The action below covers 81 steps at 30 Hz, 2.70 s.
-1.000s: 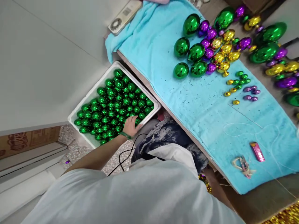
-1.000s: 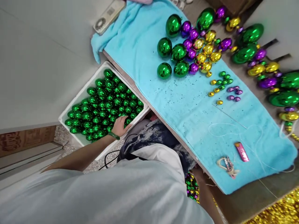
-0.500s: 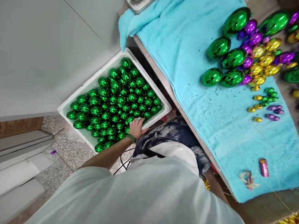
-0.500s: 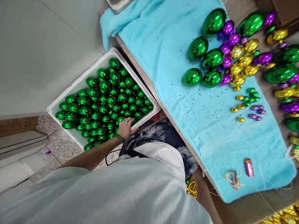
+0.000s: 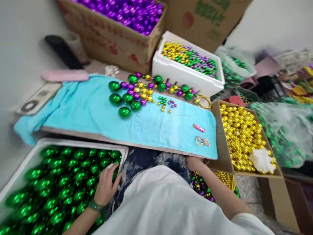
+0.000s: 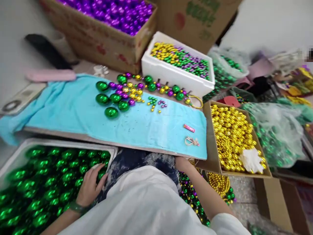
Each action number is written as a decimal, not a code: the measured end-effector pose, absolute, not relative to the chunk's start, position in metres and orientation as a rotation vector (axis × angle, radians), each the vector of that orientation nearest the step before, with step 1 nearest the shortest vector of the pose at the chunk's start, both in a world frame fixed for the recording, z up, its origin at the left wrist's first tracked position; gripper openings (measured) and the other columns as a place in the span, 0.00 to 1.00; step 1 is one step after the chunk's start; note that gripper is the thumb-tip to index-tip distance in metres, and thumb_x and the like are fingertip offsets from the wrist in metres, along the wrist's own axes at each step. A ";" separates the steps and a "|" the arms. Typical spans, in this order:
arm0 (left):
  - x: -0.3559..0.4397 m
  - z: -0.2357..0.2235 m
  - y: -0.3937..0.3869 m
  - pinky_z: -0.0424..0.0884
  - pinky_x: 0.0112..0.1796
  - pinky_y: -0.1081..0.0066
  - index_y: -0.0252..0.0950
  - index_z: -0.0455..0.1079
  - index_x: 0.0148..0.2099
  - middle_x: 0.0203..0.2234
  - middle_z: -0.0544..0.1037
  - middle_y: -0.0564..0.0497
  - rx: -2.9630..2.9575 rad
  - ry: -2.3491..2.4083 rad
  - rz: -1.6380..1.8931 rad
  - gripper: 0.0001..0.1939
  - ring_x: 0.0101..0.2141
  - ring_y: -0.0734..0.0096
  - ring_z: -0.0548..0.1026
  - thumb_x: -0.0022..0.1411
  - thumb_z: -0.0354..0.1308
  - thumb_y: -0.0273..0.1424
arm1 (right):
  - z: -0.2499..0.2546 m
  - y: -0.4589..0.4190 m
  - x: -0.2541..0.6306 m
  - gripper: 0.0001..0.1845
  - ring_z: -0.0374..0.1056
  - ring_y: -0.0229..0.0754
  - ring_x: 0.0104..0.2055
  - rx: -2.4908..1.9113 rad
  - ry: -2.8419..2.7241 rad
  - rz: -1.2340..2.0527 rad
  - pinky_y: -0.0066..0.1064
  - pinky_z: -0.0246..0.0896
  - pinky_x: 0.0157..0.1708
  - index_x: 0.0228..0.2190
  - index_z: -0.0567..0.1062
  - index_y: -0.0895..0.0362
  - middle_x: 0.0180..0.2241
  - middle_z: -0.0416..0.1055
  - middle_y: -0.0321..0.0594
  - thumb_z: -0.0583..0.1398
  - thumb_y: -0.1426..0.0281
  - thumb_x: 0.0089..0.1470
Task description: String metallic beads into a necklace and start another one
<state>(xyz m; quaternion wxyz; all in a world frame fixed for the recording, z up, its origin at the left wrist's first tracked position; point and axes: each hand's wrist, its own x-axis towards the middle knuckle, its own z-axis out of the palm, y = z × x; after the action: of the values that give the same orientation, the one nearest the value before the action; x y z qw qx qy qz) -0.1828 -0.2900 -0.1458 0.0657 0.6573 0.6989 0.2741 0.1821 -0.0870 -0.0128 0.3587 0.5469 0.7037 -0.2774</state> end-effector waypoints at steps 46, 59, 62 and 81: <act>-0.030 0.020 -0.009 0.74 0.43 0.66 0.38 0.75 0.45 0.36 0.79 0.47 2.215 1.327 1.248 0.10 0.38 0.66 0.76 0.63 0.55 0.26 | 0.053 0.079 0.227 0.12 0.48 0.29 0.19 2.160 1.928 -2.622 0.24 0.41 0.17 0.25 0.73 0.57 0.20 0.60 0.30 0.66 0.64 0.40; 0.071 0.005 0.070 0.65 0.23 0.76 0.30 0.74 0.36 0.21 0.72 0.53 0.982 0.893 0.595 0.27 0.21 0.78 0.69 0.44 0.69 0.49 | 0.031 0.051 0.227 0.15 0.52 0.28 0.13 2.025 1.432 -3.237 0.21 0.41 0.10 0.28 0.71 0.56 0.18 0.66 0.29 0.69 0.62 0.41; 0.071 -0.004 0.063 0.63 0.23 0.75 0.30 0.74 0.33 0.19 0.71 0.54 0.941 0.981 0.621 0.27 0.21 0.79 0.67 0.43 0.68 0.51 | 0.028 0.047 0.235 0.18 0.59 0.30 0.15 1.932 1.330 -3.297 0.21 0.46 0.10 0.29 0.69 0.55 0.21 0.71 0.32 0.69 0.61 0.42; -0.038 0.012 0.036 0.73 0.42 0.62 0.39 0.77 0.45 0.43 0.76 0.45 1.859 1.586 1.039 0.13 0.46 0.61 0.73 0.61 0.57 0.36 | 0.027 0.063 0.183 0.20 0.53 0.30 0.23 2.176 1.188 -3.224 0.23 0.39 0.15 0.25 0.76 0.59 0.23 0.64 0.33 0.74 0.65 0.27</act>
<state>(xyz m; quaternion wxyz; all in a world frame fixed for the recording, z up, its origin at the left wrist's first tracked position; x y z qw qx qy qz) -0.0380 0.0356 0.0120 0.2407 0.6795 0.5798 0.3798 0.1833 0.0630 0.0265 -0.4465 0.4788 0.2613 -0.7093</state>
